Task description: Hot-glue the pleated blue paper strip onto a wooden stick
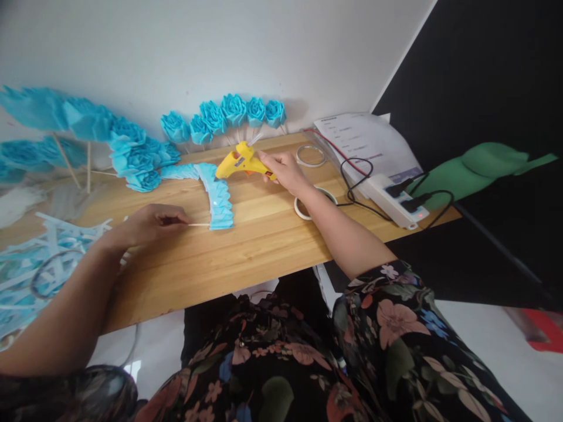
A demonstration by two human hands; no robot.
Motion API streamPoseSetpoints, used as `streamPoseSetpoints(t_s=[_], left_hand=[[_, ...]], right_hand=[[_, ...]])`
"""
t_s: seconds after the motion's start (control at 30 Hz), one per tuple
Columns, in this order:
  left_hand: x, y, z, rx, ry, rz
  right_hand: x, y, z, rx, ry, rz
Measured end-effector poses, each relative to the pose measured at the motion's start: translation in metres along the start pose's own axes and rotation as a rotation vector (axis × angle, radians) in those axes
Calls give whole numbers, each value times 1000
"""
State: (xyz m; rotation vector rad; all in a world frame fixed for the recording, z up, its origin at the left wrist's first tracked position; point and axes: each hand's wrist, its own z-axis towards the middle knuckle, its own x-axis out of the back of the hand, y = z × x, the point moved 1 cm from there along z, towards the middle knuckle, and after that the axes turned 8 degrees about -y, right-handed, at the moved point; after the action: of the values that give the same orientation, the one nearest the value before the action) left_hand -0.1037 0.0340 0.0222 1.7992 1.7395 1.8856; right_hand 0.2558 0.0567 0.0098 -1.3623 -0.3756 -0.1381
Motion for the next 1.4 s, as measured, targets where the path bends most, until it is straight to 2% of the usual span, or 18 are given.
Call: streamPoseSetpoints(t_s=[0.2, 0.37, 0.53, 0.93, 1.17, 1.4], left_hand=[[0, 2, 0, 3, 3, -4], [0, 1, 1, -7, 13, -6], [-1, -1, 1, -3, 11, -14], [0, 3, 0, 35, -4, -20], [-1, -1, 1, -4, 15, -7], [-1, 1, 1, 5, 15, -17]], right_hand=[[0, 1, 1, -2, -6, -22], [-1, 1, 3, -22, 52, 59], [-2, -1, 4, -21, 53, 66], [1, 6, 9, -58, 159, 71], [-1, 1, 5, -63, 68, 64], [0, 11, 5, -25, 7, 12]])
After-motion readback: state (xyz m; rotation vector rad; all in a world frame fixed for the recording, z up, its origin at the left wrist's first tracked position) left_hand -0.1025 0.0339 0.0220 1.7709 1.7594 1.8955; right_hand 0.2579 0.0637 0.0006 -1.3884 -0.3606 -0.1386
